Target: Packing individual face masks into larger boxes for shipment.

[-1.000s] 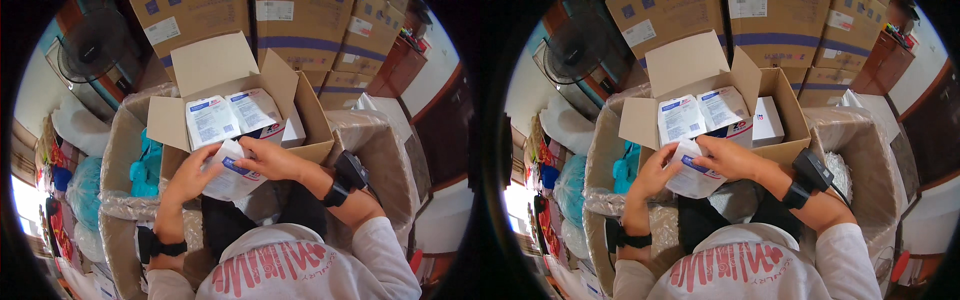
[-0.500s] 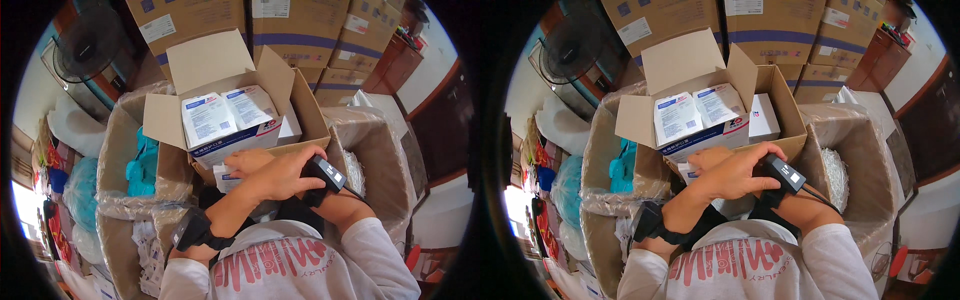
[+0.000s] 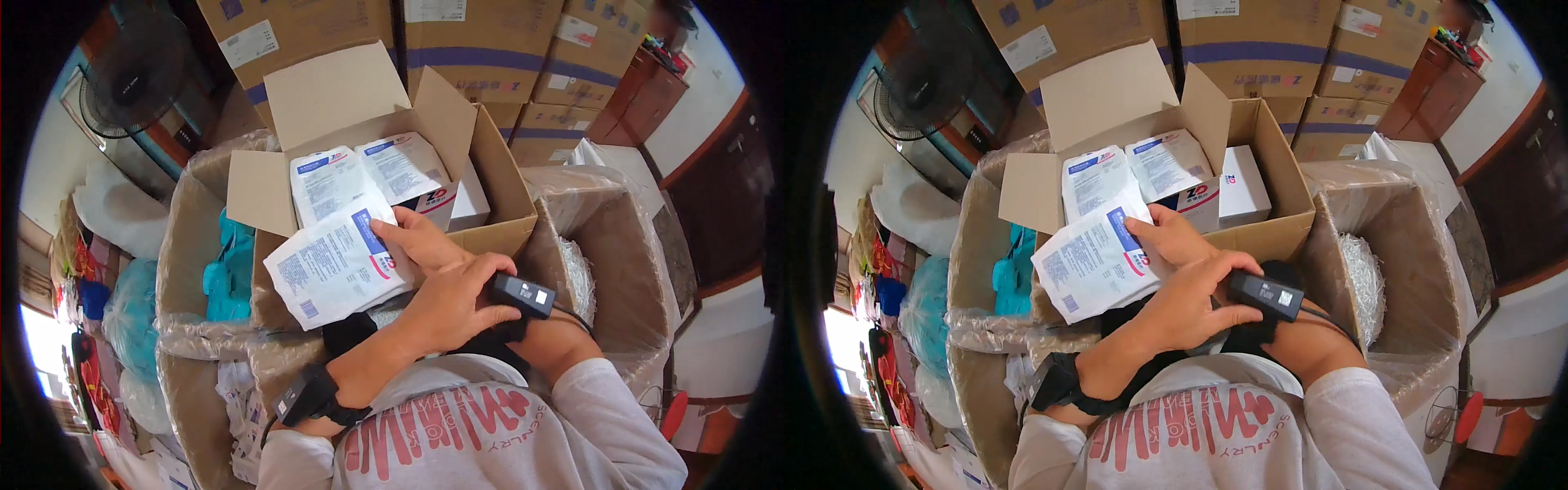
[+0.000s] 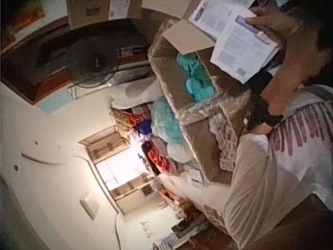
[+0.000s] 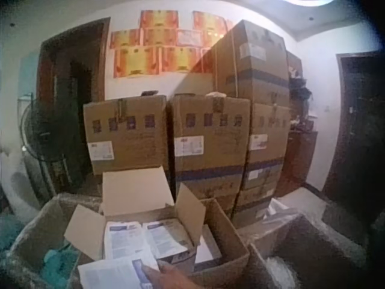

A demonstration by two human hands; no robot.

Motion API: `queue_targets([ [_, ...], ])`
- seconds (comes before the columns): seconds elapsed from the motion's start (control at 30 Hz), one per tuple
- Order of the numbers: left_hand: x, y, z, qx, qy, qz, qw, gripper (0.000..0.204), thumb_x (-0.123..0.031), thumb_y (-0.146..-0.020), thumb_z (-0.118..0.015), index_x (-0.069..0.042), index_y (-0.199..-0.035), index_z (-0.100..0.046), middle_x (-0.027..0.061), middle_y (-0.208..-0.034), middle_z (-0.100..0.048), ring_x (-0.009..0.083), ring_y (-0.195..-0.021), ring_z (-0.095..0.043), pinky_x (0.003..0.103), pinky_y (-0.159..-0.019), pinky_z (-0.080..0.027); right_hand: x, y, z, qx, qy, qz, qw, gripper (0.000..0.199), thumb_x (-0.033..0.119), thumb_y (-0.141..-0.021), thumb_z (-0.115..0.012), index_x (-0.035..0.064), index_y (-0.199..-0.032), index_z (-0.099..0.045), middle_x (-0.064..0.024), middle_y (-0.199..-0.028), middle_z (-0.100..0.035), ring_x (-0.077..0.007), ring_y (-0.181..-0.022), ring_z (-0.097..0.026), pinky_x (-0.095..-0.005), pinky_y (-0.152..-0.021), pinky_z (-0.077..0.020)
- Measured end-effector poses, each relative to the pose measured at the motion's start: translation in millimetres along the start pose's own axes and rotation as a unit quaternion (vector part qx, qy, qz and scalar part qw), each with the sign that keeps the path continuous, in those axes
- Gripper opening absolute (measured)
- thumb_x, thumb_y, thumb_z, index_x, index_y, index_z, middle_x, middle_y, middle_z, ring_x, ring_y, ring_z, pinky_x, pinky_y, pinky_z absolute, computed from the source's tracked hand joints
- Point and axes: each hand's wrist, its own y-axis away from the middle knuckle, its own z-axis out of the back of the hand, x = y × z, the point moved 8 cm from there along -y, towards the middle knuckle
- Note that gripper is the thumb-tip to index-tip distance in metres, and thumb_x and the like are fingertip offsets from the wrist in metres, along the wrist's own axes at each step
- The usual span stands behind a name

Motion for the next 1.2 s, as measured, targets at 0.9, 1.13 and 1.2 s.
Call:
queue_targets([
  [0.9,38.3,40.2,-7.4,-0.088,-0.024,0.015,0.996,0.018,-0.018,-0.081,-0.06,-0.003,-0.086,-0.054,0.0115,-0.081,-0.054,0.0262,-0.077,-0.051,0.034,-0.069,-0.041,78.0,12.9,5.9,-0.132,-0.013,0.208,0.969,0.023,0.021,-0.086,-0.057,0.0015,-0.096,-0.053,-0.0018,-0.086,-0.058,-0.006,-0.075,-0.051,-0.0221,-0.066,-0.0428],
  [1.13,41.3,43.7,-12.1,-0.118,-0.102,-0.019,0.988,0.019,-0.022,-0.08,-0.059,-0.004,-0.085,-0.054,0.0119,-0.083,-0.055,0.0314,-0.08,-0.052,0.039,-0.072,-0.041,66.3,19.7,-12.4,-0.099,-0.052,0.111,0.987,0.022,0.021,-0.086,-0.056,0.0028,-0.099,-0.054,-0.0023,-0.088,-0.059,-0.0064,-0.078,-0.052,-0.0227,-0.069,-0.0428],
  [1.2,43.1,47.0,-10.4,-0.092,-0.082,0.005,0.992,0.017,-0.02,-0.079,-0.06,-0.005,-0.085,-0.055,0.0118,-0.082,-0.056,0.0308,-0.08,-0.053,0.038,-0.071,-0.041,66.5,21.4,-12.0,-0.103,-0.024,0.108,0.988,0.021,0.02,-0.086,-0.057,0.003,-0.098,-0.054,-0.0019,-0.088,-0.059,-0.0059,-0.078,-0.052,-0.0222,-0.069,-0.0426],
])
